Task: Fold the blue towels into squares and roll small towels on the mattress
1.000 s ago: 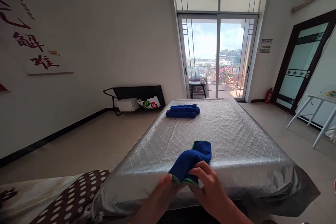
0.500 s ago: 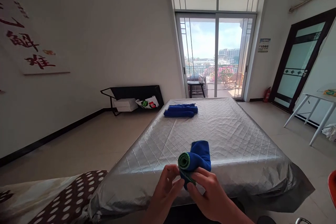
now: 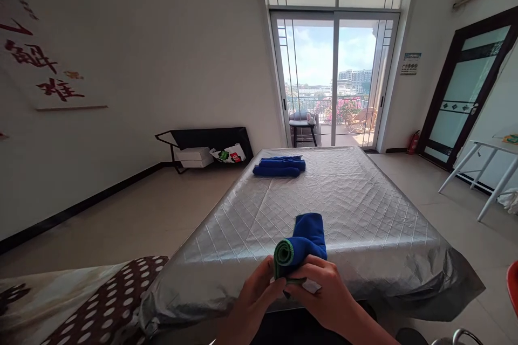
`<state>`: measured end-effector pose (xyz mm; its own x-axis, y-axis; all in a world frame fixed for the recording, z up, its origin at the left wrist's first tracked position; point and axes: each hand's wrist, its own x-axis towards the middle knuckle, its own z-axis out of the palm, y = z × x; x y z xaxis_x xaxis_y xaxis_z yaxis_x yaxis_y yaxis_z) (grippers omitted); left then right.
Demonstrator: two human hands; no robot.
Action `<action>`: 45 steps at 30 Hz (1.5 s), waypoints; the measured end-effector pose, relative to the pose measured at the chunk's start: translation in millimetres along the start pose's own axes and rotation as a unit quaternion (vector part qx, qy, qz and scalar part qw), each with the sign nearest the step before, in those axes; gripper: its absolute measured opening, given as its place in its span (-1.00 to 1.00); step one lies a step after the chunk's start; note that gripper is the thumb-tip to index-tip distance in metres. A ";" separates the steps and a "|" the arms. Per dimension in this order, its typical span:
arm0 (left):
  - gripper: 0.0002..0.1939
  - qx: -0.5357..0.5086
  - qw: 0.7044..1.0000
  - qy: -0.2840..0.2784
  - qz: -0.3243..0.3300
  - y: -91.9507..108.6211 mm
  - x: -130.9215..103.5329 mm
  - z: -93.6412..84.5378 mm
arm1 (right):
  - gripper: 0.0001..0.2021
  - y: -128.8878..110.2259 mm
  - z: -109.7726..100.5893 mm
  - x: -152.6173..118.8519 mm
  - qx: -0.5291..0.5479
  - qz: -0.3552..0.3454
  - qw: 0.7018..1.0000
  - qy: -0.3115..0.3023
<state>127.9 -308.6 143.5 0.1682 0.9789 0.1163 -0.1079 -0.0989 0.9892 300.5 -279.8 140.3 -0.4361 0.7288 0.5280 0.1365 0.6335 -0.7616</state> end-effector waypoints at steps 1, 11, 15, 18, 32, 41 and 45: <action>-0.59 0.002 1.000 -0.005 -0.001 -1.0 -0.1 -1.2 | -0.77 0.5 -0.3 -0.2 -0.002 0.001 1.000 0.001; -0.62 -0.023 0.997 -0.069 -0.018 -10.7 -4.5 -14.9 | -0.56 2.4 0.6 -0.5 0.045 0.029 0.998 -0.016; -0.66 -0.039 0.997 -0.072 -0.010 -12.7 -4.7 -17.6 | -0.55 -2.5 -5.7 1.1 0.051 0.026 0.998 -0.028; -0.68 -0.039 0.997 -0.060 0.000 -13.5 -4.7 -18.0 | -0.57 -5.2 -8.8 1.8 0.050 0.039 0.998 -0.030; -0.56 -0.074 0.995 -0.067 0.019 -11.3 -11.1 -8.8 | -0.80 -2.0 -5.8 0.0 0.042 0.044 0.998 -0.027; -0.66 -0.009 1.000 -0.029 0.008 -7.4 -13.5 -5.8 | -0.93 -2.7 -1.7 -2.4 0.023 0.040 0.998 -0.043; -0.66 0.021 0.999 -0.017 0.018 -9.4 -14.9 -2.9 | -0.95 -0.6 1.0 -3.8 0.025 0.032 0.998 -0.057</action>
<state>123.5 -321.8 132.2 0.1974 0.9681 0.1542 -0.0736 -0.1423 0.9871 301.2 -283.2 138.4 -0.5264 0.7312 0.4338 0.1232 0.5704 -0.8121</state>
